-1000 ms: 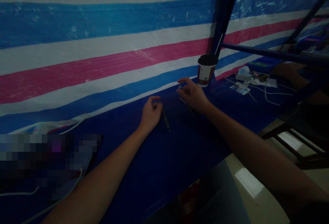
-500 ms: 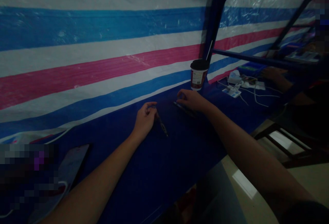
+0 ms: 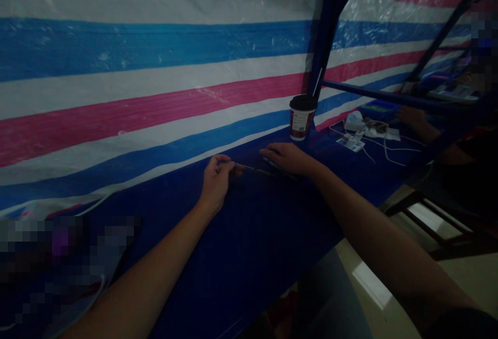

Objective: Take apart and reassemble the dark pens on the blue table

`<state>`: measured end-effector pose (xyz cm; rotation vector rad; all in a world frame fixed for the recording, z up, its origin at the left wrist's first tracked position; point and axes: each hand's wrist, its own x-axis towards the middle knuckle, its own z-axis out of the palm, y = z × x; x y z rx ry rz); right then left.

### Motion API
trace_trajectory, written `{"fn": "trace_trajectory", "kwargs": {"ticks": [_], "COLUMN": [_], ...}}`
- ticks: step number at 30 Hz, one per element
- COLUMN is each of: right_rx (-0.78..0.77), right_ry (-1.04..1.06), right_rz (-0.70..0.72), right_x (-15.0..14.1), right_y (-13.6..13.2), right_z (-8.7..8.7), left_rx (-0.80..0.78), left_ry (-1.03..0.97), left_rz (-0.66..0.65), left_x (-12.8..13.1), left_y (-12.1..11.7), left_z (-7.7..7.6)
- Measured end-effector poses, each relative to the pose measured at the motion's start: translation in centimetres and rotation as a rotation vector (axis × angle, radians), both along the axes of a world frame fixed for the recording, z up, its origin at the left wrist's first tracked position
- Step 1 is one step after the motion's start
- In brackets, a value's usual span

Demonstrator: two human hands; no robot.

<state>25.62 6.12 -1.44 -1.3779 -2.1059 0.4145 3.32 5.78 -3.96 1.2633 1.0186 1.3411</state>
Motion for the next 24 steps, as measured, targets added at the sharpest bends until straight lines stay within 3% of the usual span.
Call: {"fn": "trace_trajectory", "kwargs": {"ticks": [4,10,16,19,24], "right_rx": [-0.103,-0.230,-0.527,-0.474,-0.168], "right_ry": [-0.056,0.009,0.077,0.016,-0.167], "right_rz": [0.214,0.226,0.414,0.394,0.308], "right_x": [-1.6,-0.8,0.4,0.0,-1.1], "right_y": [-1.3,-1.7,-2.4,-2.4,-2.1], "right_z": [0.5,1.3,2.2,2.1,1.7], "left_rx": [0.058,0.129,0.097,0.044,-0.038], "left_ry": [-0.037,0.088,0.044,-0.005,-0.087], "left_rz": [-0.009,-0.155,-0.370,-0.358,-0.272], "left_x": [0.0,-0.5,-1.0,-1.1,-0.6], "left_y": [0.2,0.6,0.7,0.7,0.6], "left_z": [-0.3,-0.7,-0.8,-0.9,-1.1]}}
